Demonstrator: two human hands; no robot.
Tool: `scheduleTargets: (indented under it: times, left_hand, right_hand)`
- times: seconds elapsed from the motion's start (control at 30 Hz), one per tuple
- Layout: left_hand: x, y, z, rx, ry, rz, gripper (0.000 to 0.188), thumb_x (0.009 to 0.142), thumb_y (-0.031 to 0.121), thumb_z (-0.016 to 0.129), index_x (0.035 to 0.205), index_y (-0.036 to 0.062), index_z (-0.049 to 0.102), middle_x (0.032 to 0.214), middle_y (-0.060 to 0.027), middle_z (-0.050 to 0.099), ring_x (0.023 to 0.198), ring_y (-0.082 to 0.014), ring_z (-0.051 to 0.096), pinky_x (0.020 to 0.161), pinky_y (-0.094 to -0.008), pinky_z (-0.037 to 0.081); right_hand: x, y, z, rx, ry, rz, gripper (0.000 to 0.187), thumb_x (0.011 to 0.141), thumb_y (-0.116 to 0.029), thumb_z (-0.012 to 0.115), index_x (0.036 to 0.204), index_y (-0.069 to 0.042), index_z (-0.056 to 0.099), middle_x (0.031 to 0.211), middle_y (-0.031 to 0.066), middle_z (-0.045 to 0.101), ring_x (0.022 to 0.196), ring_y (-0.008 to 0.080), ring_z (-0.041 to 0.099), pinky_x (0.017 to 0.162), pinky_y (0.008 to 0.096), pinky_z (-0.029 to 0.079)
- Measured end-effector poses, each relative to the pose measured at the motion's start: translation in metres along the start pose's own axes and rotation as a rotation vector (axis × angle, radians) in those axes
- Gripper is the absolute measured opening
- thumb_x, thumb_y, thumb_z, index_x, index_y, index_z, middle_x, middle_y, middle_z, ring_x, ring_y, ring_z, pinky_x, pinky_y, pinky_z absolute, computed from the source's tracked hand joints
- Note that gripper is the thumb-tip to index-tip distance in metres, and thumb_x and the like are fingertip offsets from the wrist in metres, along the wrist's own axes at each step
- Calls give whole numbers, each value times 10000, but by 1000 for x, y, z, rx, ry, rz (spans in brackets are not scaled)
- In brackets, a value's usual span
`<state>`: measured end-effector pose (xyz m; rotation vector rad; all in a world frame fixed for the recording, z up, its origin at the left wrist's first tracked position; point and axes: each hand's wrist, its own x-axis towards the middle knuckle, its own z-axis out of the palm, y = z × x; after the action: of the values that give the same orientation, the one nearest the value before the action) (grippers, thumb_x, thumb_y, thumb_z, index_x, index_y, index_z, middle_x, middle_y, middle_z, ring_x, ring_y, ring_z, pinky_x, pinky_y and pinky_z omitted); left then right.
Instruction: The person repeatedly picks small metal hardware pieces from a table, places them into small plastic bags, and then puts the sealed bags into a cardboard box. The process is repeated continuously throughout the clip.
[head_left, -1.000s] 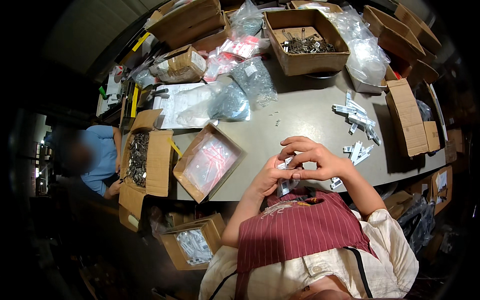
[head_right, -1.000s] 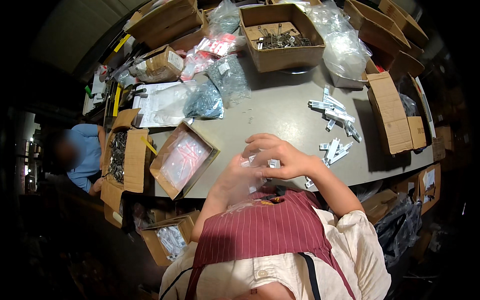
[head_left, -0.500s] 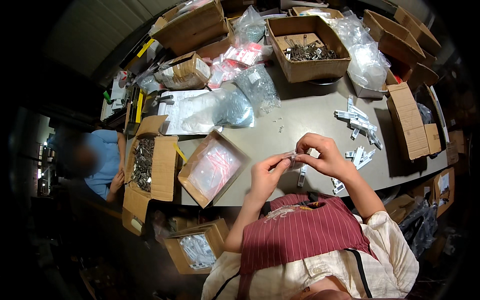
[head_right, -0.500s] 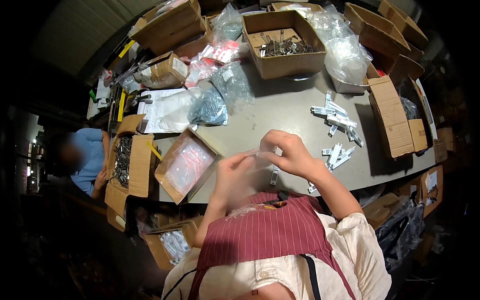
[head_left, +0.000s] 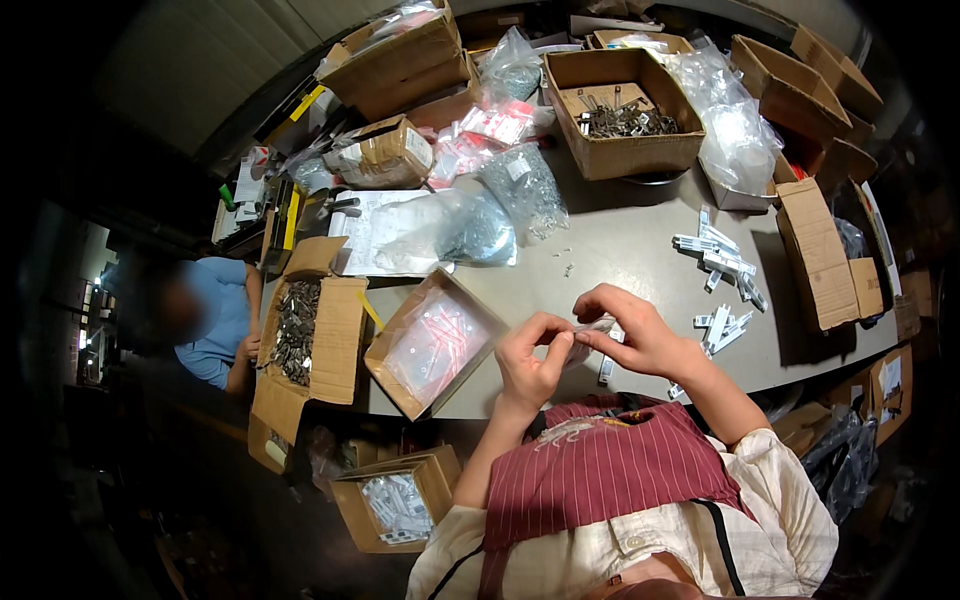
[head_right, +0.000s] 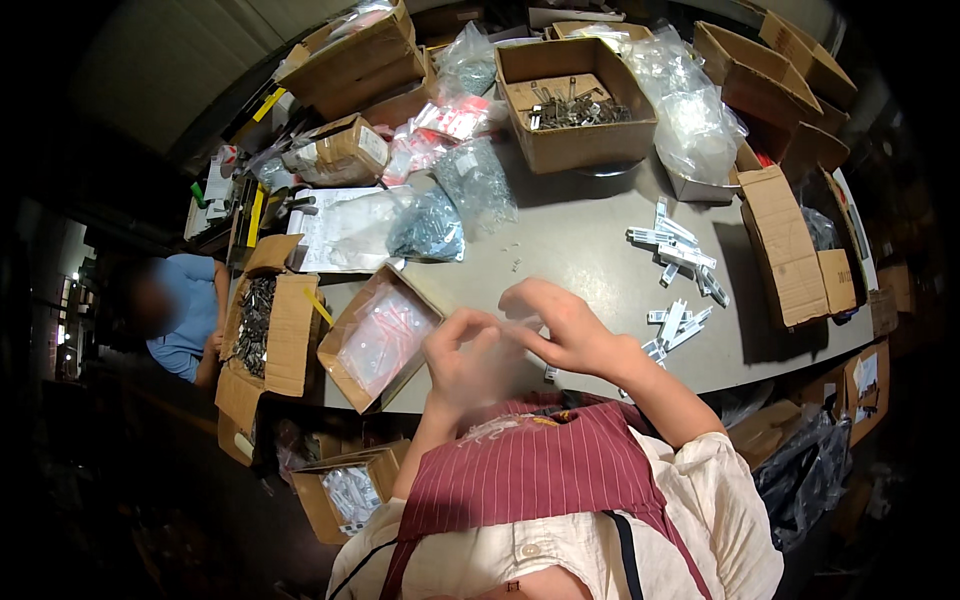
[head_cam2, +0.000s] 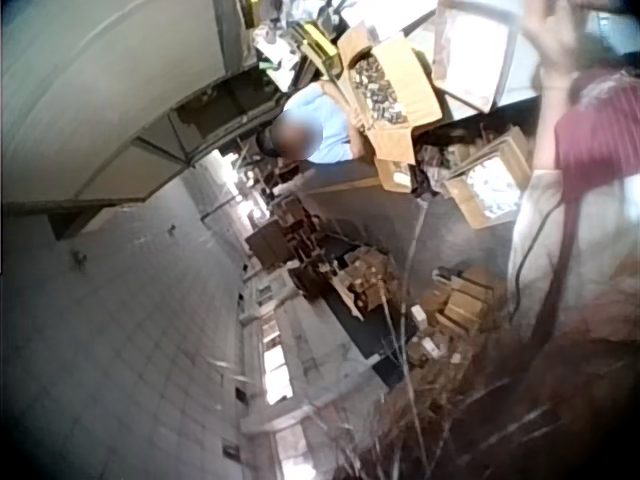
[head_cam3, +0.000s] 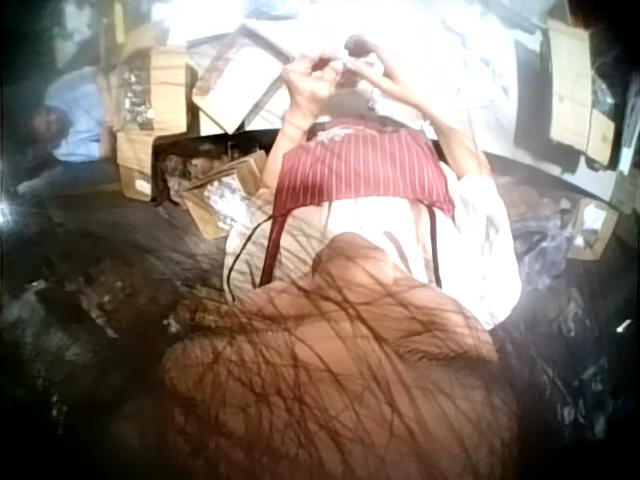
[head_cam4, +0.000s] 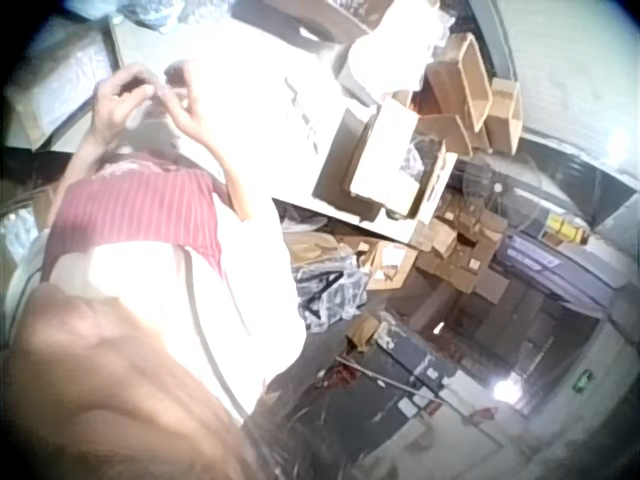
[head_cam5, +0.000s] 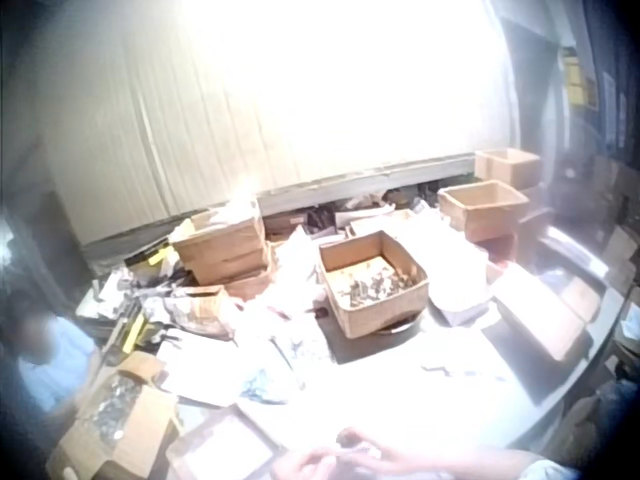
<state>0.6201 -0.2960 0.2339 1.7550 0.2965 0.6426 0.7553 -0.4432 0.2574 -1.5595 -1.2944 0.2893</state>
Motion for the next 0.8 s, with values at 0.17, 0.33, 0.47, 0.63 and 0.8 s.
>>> scheduleTargets:
  times: [0.17, 0.33, 0.47, 0.63, 0.8]
  left_hand:
    - [-4, 21, -10, 220, 35, 118, 63, 865, 58, 670, 859, -4, 670, 770, -125, 687, 698, -246, 703, 651, -330, 536]
    - [-13, 26, -28, 393, 96, 366, 14, 856, 29, 667, 855, 18, 659, 782, -126, 671, 688, -276, 672, 622, -365, 512]
    - [-29, 29, -53, 409, 207, 334, 10, 852, 10, 658, 860, 15, 654, 799, -128, 670, 702, -285, 667, 635, -373, 511]
    - [-63, 30, -101, 463, 362, 217, 8, 862, 2, 650, 869, 0, 652, 794, -136, 665, 712, -312, 668, 667, -381, 524]
    - [-113, 26, -140, 546, 567, 52, 18, 893, 20, 644, 885, 5, 650, 786, -134, 651, 709, -296, 661, 666, -356, 522]
  right_hand:
    - [8, -4, 7, -142, -85, -155, 138, 883, -71, 655, 1000, -32, 593, 891, 155, 585, 839, 371, 589, 739, 451, 490]
    - [21, -18, 23, -262, -96, -390, 198, 774, -65, 679, 917, -29, 547, 833, 142, 536, 783, 349, 554, 697, 431, 469]
    - [35, -28, 37, -350, -190, -455, 255, 713, -94, 702, 847, -45, 490, 790, 127, 487, 741, 332, 532, 693, 427, 461]
    - [56, -27, 72, -248, -368, -572, 288, 705, -114, 710, 860, -35, 480, 807, 133, 491, 778, 340, 540, 714, 434, 466]
    - [77, -17, 138, -74, -489, -653, 177, 775, -82, 672, 879, -36, 536, 815, 133, 536, 789, 339, 566, 728, 419, 489]
